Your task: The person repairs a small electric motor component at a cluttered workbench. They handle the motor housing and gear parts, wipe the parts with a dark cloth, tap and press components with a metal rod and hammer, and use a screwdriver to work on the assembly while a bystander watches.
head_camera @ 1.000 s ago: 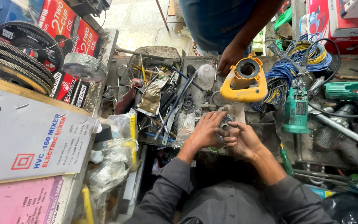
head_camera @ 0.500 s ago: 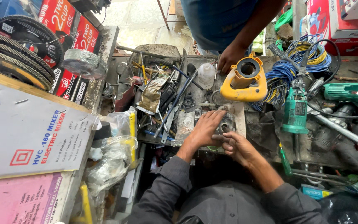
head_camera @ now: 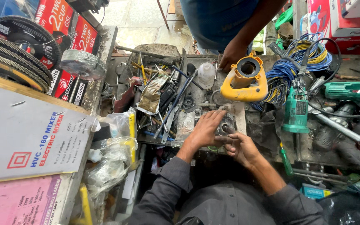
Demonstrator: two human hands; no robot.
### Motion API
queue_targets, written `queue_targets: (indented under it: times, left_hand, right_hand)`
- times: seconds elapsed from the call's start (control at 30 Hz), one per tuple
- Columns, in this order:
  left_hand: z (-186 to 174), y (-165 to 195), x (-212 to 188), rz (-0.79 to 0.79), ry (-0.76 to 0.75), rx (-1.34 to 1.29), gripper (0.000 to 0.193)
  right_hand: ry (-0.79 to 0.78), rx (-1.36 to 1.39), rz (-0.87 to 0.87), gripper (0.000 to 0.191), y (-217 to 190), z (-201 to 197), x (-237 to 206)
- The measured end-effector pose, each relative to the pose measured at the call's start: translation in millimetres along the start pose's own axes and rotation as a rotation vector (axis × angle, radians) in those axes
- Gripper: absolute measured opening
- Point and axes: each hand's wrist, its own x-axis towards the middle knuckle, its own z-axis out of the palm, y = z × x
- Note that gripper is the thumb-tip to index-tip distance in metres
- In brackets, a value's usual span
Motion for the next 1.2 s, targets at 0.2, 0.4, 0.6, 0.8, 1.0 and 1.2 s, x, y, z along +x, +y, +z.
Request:
queue_targets:
  times: [0.2,0.4,0.6,0.8,1.0,1.2]
  left_hand:
    - [-1,2,1,-0.038,-0.024,-0.014,0.113]
    - [-3,4,0,-0.042,-0.04,-0.011,0.119]
    - [2,4,2,-0.041,-0.027,-0.023,0.121]
    - [11,0,6,-0.025,0.02,-0.029,0.107]
    - [13,-1,6,-0.035,0.025,-0.061,0.118]
    - [14,-3,5,-0.032,0.004,-0.037,0.118]
  right_hand:
    - [0.043,-0.012,-0.026,0.026,-2,-5,0]
    - [0.015,0.054,-0.105,0.025,-6,-15,6]
    - [0.029,-0.142,-0.224,0.017,-41,-1,16]
    - [0.145,-0.716,-0.375,0.02,-75,23,38]
    - [0.27,-1.172,-0.445,0.029,-51,-14,20]
    - [0.329,-1.696,-0.43,0.047,-25,-9,1]
